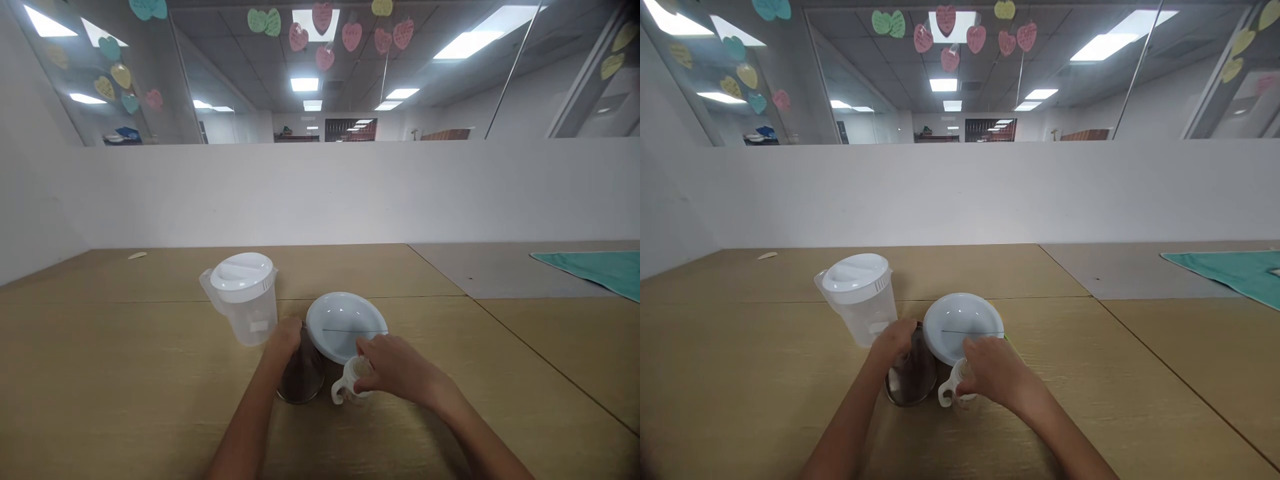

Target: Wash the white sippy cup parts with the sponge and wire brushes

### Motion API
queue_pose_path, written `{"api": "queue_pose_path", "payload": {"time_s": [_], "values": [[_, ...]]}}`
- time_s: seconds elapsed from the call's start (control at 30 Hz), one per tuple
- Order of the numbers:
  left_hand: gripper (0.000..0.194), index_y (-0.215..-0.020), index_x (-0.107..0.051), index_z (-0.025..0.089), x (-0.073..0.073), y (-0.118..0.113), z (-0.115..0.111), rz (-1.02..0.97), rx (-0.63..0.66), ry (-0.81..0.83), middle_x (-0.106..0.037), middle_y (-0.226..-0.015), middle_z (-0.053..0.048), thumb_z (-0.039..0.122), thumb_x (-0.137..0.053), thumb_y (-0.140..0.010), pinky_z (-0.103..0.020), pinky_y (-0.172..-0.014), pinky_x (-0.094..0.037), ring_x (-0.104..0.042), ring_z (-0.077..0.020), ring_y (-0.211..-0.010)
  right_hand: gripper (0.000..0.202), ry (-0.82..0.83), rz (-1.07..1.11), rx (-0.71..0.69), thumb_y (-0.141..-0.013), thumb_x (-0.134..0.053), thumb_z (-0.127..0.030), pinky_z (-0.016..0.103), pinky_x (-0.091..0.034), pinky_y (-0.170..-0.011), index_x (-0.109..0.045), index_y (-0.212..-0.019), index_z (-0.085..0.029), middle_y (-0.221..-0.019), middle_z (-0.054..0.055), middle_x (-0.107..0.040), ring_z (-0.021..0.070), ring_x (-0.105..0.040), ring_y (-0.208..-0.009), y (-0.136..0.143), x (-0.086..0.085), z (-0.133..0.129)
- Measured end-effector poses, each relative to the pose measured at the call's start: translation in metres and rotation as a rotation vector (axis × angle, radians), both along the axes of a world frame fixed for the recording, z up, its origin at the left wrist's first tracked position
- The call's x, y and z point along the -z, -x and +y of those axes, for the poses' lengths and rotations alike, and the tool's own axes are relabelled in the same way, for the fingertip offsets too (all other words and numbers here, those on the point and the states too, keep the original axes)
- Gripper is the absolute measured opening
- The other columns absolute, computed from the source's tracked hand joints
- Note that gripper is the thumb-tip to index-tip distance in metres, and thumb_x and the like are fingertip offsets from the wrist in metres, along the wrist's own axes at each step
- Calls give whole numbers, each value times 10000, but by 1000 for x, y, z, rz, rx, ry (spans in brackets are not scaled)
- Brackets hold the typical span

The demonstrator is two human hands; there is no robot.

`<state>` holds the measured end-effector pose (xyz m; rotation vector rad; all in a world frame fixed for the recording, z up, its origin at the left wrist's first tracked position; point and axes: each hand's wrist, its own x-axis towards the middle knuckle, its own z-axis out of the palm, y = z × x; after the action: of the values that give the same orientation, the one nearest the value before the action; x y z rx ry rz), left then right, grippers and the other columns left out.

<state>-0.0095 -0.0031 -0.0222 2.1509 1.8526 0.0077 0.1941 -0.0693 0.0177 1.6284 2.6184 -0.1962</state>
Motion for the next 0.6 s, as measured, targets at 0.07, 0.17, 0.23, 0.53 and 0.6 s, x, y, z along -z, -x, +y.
{"api": "queue_pose_path", "payload": {"time_s": [0.07,0.17,0.23,0.53,0.6], "values": [[291,-938,-590,151,-20,0,-15,20,-24,-40,-639,-1017,-132,97,-608,-653,-349,-824,-432,-579,-281,-989,341,-8,-1,0,-694,-689,-439,250,-236,-491,-642,-846,-136,-780,87,-681,247,-634,-729,0,2,1],[316,-1078,-512,152,-53,-6,-46,-83,34,-193,-589,-1116,-118,211,-538,-769,-332,-860,-416,-551,-250,-1037,396,-13,-7,3,-697,-673,-498,249,-286,-515,-647,-854,-136,-818,102,-686,250,-636,-742,1,4,3],[338,-1164,-445,228,-70,-15,-65,-233,190,-206,-558,-1186,-48,287,-484,-833,-305,-871,-414,-548,-207,-1048,445,6,-7,6,-685,-671,-535,251,-298,-525,-645,-871,-132,-822,107,-687,254,-637,-743,2,3,5],[250,-1104,-413,179,-68,-58,-77,-306,531,-26,-562,-1146,-86,244,-446,-865,-317,-836,-420,-546,-227,-1060,486,33,158,11,-598,-738,-519,237,-272,-512,-621,-962,-219,-761,14,-661,210,-607,-681,-22,-4,5],[254,-1088,-418,176,-62,-60,-73,-331,545,-1,-571,-1132,-86,245,-470,-849,-315,-821,-427,-556,-233,-1040,420,35,115,9,-596,-741,-503,237,-266,-506,-639,-872,-203,-735,24,-656,213,-605,-672,-24,-3,4]]}}
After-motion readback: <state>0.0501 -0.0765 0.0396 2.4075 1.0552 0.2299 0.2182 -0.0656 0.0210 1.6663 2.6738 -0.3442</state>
